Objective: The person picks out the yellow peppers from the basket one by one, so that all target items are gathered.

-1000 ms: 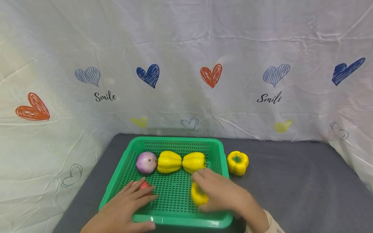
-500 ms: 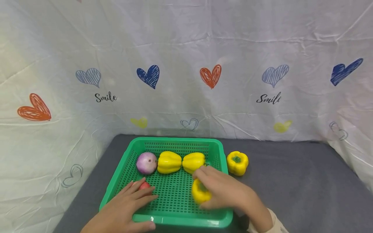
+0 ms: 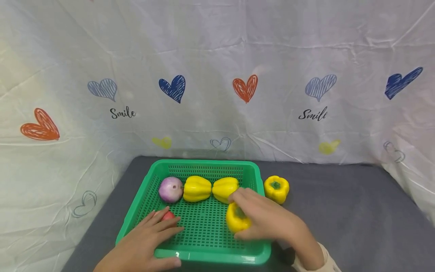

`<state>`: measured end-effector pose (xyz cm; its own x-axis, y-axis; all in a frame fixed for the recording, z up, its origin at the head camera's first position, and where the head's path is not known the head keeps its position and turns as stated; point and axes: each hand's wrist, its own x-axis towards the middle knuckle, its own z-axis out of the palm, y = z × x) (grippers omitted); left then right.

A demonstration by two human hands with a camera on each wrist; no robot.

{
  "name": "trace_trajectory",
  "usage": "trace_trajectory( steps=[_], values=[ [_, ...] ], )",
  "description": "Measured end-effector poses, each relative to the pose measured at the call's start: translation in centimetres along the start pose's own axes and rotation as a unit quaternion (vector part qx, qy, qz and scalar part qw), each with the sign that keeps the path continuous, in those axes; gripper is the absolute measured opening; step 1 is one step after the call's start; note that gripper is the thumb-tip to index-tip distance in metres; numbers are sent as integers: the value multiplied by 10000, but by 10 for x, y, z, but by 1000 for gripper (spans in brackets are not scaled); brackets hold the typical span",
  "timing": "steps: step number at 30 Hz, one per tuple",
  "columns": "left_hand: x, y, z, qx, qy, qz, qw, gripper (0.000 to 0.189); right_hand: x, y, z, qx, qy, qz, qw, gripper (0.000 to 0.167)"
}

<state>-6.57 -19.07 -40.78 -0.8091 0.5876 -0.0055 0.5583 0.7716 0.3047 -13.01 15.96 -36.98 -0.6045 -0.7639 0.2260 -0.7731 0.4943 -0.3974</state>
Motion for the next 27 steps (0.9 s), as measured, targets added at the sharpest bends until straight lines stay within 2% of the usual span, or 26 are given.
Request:
trace_trajectory(
  steps=[19, 27],
  values=[
    [0, 1, 0, 92, 69, -6, 9999, 74, -14, 15, -25, 807, 324, 170, 9961, 62],
    [0, 0, 0, 84, 83, 9, 9999, 73, -23, 15, -38, 605, 764, 164, 9951, 61]
  ],
)
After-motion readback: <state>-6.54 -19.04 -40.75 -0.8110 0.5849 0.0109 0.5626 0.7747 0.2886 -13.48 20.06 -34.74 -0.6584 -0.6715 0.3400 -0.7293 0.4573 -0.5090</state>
